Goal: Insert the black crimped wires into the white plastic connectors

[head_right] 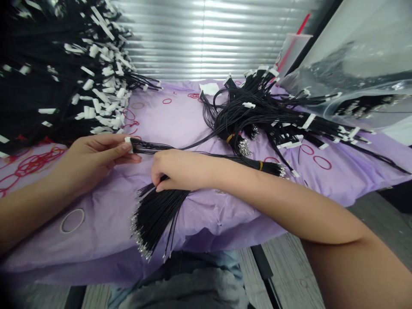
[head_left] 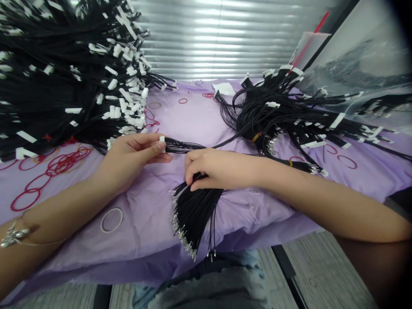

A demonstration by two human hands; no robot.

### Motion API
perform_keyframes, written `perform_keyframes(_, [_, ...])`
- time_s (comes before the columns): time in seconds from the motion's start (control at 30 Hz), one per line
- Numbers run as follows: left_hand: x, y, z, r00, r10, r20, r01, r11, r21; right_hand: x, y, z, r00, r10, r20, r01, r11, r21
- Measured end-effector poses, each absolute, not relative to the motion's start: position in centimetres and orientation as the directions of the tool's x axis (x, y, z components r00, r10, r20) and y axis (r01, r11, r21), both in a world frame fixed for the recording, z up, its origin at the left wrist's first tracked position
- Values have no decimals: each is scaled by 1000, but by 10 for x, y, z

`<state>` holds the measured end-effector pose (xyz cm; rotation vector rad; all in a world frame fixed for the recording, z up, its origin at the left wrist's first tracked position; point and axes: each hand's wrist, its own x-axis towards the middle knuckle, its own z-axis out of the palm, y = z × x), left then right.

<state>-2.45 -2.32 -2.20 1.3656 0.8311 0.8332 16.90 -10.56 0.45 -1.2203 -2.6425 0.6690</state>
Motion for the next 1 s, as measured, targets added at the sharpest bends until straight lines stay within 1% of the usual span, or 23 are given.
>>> perform_keyframes(0.13, [-27,-22,-23,477,879,-15,-31,34,999,166,-106,6,-656,747,-106,706,559,-434])
perform_keyframes(0.23, [-28,-22,-22,484,875,-24,-21,39,999,166,-107,5,-663,742,-97,704,575,-417])
perform_keyframes(0.33, [-28,-24,-19,483,875,-21,-9,29,1000,168,-109,5,-636,770,-42,701,554,-450])
perform_keyframes(0.43, [-28,-25,-18,470,882,-16,7,14,1000,171,-109,6,-562,827,4,689,471,-551])
perform_keyframes(0.5, [-28,-26,-18,465,885,-16,18,8,1000,172,-109,7,-527,849,38,645,428,-633])
perform_keyframes(0.57, [-29,-26,-18,469,883,-18,23,8,1000,171,-109,7,-533,842,85,586,440,-681])
perform_keyframes(0.63, [-30,-25,-18,480,877,-18,38,0,999,170,-109,6,-555,820,137,559,490,-669])
perform_keyframes(0.73, [-31,-26,-17,489,872,-1,74,-40,996,167,-110,4,-563,790,242,565,581,-586])
perform_keyframes(0.83, [-32,-26,-16,503,865,2,100,-61,993,165,-112,1,-526,776,347,559,623,-547])
perform_keyframes(0.9, [-32,-26,-16,516,856,-13,123,-59,991,163,-113,-1,-471,805,362,556,589,-586])
perform_keyframes(1.0, [-33,-28,-17,547,837,-31,143,-56,988,161,-113,-2,-380,859,343,542,507,-671])
